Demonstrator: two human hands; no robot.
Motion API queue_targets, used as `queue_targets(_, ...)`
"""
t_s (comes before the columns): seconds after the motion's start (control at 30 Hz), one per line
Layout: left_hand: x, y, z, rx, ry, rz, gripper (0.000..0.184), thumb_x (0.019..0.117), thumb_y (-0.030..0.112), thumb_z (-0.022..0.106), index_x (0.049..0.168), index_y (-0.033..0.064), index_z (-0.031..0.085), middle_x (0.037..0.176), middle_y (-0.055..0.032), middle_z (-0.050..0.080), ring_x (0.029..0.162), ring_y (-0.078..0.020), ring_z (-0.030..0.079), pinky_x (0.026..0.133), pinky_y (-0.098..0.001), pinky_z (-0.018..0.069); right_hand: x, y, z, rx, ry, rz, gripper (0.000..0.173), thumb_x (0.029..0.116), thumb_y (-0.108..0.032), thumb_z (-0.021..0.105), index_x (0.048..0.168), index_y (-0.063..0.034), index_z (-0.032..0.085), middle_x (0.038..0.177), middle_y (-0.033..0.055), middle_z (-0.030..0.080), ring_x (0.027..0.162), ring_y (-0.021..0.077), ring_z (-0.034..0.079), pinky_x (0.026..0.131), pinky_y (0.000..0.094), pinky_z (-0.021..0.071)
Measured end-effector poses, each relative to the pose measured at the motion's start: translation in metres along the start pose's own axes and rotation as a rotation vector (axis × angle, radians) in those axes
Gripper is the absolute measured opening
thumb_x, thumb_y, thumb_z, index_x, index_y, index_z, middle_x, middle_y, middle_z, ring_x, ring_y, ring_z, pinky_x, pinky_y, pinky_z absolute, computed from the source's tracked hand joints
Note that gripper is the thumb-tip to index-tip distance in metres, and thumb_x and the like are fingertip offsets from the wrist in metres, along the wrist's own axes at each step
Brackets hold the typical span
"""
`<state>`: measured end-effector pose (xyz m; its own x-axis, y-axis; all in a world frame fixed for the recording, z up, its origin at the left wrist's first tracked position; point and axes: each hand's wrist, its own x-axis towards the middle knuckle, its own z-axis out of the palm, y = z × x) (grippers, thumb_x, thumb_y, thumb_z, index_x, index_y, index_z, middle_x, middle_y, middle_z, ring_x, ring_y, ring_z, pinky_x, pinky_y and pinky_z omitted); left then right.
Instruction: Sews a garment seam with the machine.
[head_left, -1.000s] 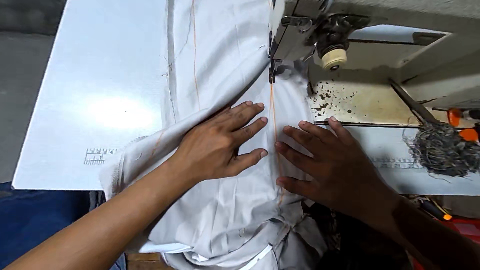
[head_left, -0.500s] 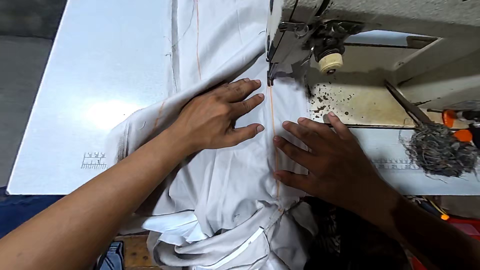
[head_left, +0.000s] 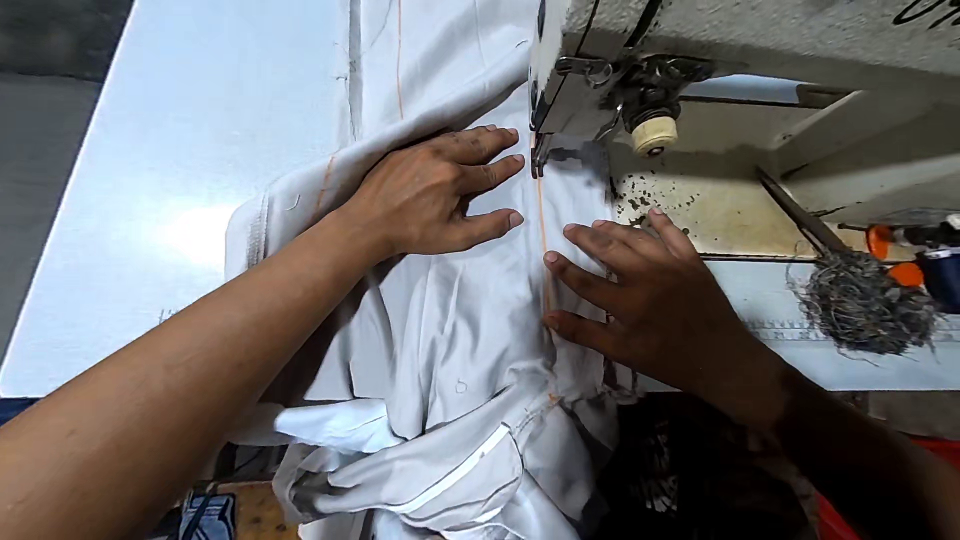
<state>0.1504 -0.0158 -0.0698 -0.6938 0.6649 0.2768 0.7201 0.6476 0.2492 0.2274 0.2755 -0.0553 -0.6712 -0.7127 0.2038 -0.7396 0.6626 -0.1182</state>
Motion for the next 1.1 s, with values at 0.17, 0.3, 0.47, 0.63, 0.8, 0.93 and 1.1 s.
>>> queue_targets(0.17,0.007,-0.009,-0.003,0.011,-0.004,0.003,0.066,0.1012,0.060,0.042,0.142,0.0129,0.063,0.151,-0.0133,0.055,0.142,-0.0245,0.050,0.118,-0.0419,0.0383,0.002,0.001,0.000,0.007,0.002,-0.004,0.052,0.1032,-0.059,0.045,0.136,-0.0256,0.069,0.144,0.0093,0.061,0.134,0.0319,0.057,0.112,0.0698,0.0320)
queue_targets(0.3,0.015,-0.021,-0.004,0.020,0.007,0.040,0.065,0.1007,0.060,0.043,0.140,0.0130,0.065,0.148,-0.0130,0.058,0.140,-0.0253,0.053,0.115,-0.0431,0.0407,0.005,0.003,0.000,-0.003,0.014,-0.001,0.052,0.1032,-0.059,0.045,0.136,-0.0256,0.068,0.143,0.0092,0.062,0.133,0.0318,0.058,0.112,0.0685,0.0334)
queue_targets(0.47,0.026,-0.036,-0.008,0.038,-0.011,0.071,0.066,0.1008,0.061,0.041,0.138,0.0135,0.066,0.148,-0.0114,0.058,0.140,-0.0245,0.053,0.115,-0.0427,0.0409,0.013,0.007,0.002,0.000,0.030,0.010,0.051,0.1028,-0.059,0.045,0.135,-0.0263,0.069,0.140,0.0095,0.064,0.131,0.0324,0.059,0.111,0.0685,0.0339)
queue_targets(0.63,0.034,-0.042,-0.012,0.059,-0.012,0.052,0.066,0.1004,0.061,0.041,0.137,0.0118,0.067,0.147,-0.0126,0.059,0.137,-0.0265,0.056,0.111,-0.0451,0.0432,0.021,0.013,0.003,0.003,0.024,0.014,0.051,0.1030,-0.057,0.045,0.136,-0.0258,0.068,0.140,0.0108,0.064,0.131,0.0331,0.059,0.111,0.0693,0.0336)
queue_targets(0.8,0.042,-0.051,-0.015,0.066,-0.010,0.069,0.067,0.1003,0.061,0.041,0.137,0.0110,0.067,0.146,-0.0133,0.059,0.135,-0.0271,0.057,0.109,-0.0464,0.0447,0.027,0.019,0.003,-0.001,0.049,0.008,0.049,0.1037,-0.054,0.046,0.135,-0.0241,0.069,0.139,0.0113,0.064,0.131,0.0323,0.059,0.112,0.0678,0.0342)
queue_targets(0.93,0.051,-0.060,-0.017,0.053,-0.022,0.058,0.069,0.0986,0.063,0.041,0.138,0.0131,0.066,0.147,-0.0117,0.059,0.136,-0.0271,0.057,0.109,-0.0493,0.0445,0.033,0.024,0.004,-0.005,0.043,0.021,0.050,0.1039,-0.055,0.046,0.136,-0.0246,0.069,0.141,0.0105,0.063,0.131,0.0324,0.059,0.112,0.0667,0.0355)
queue_targets(1.1,0.044,-0.038,-0.030,0.223,-0.022,0.001,0.059,0.1030,0.051,0.040,0.130,0.0061,0.068,0.133,-0.0191,0.066,0.119,-0.0409,0.065,0.090,-0.0617,0.0521,0.040,0.025,-0.002,0.030,-0.072,0.068,0.055,0.1032,-0.059,0.042,0.139,-0.0250,0.067,0.144,0.0096,0.061,0.133,0.0342,0.056,0.113,0.0663,0.0337)
